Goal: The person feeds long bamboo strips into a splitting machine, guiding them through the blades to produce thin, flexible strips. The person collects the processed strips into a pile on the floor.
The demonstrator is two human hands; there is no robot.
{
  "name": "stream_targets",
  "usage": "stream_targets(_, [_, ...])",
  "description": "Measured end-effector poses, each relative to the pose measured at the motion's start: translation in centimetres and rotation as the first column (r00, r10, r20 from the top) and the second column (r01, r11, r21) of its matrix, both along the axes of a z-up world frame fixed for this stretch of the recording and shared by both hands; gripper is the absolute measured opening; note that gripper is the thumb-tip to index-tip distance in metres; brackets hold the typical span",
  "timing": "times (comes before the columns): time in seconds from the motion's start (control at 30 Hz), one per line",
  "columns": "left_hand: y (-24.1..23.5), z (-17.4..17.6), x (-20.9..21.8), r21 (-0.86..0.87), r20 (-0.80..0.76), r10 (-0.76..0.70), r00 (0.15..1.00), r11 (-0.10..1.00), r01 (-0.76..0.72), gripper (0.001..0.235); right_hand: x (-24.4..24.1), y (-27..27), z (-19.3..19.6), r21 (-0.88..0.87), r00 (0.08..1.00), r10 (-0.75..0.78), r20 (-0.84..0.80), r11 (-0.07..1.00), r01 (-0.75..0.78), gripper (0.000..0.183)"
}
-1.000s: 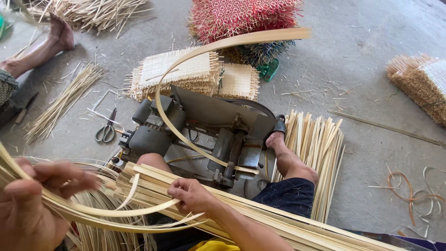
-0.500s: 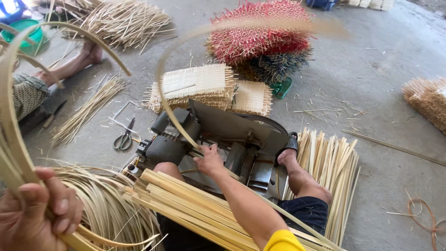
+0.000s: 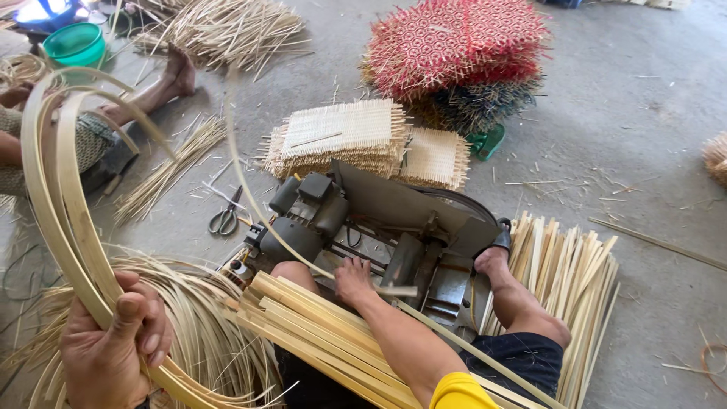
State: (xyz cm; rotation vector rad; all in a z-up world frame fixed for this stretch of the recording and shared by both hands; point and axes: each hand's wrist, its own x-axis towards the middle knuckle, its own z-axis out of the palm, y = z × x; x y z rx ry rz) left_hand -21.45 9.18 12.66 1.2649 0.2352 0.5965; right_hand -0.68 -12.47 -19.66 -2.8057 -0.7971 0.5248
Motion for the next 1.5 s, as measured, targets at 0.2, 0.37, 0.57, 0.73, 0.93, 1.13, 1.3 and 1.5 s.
stream_targets(0.2, [0.4,-1.6,0.5,0.140,-0.041,0.037,0.998,0.990,-0.031,0.030,-0.8,0.4,7.5,0.706,0.975,-0.201,0.099,0.704,0.073,0.019])
stream_targets(0.37, [0.5,-1.7,3.2,0.229,0.034,0.097,0.995,0.968,-0.102,0.032,-4.9,0.5,17.8,0.829,0.927,0.073,-0.369,0.477,0.292,0.021])
stream_targets(0.57, [0.1,-0.3,2.1,0.147,0.114,0.119,0.986,0.980,-0.135,0.039,-12.1,2.3,24.6,0.911,0.827,0.510,-0.234,0.412,0.004,0.020])
stream_targets(0.73, [4.0,1.5,-2.4,0.121,0.047,0.307,0.951,0.943,-0.310,0.041,-12.6,-0.2,24.6,0.801,0.908,0.387,0.160,0.487,-0.349,0.048])
stream_targets(0.93, [12.5,1.3,-7.9,0.380,-0.267,0.446,0.854,0.863,-0.332,0.041,-8.4,-11.6,18.0,0.339,0.983,0.080,0.166,0.931,-0.133,0.043])
stream_targets(1.13, [16.5,-12.5,-7.5,0.733,-0.572,0.697,0.432,0.671,-0.111,0.033,-9.5,-24.7,9.3,-0.330,0.971,-0.203,0.127,0.914,0.234,0.061])
stream_targets(1.3, [16.8,-26.2,-6.6,0.450,-0.883,0.439,0.167,0.892,0.032,0.065,-10.7,-31.5,3.5,-0.111,0.922,-0.384,0.038,0.916,0.386,0.050])
stream_targets(1.5, [14.2,-33.7,-8.9,0.572,-0.820,0.561,0.114,0.795,0.201,0.070,-12.3,-34.9,2.2,0.550,0.863,-0.500,0.072,0.742,0.384,0.021])
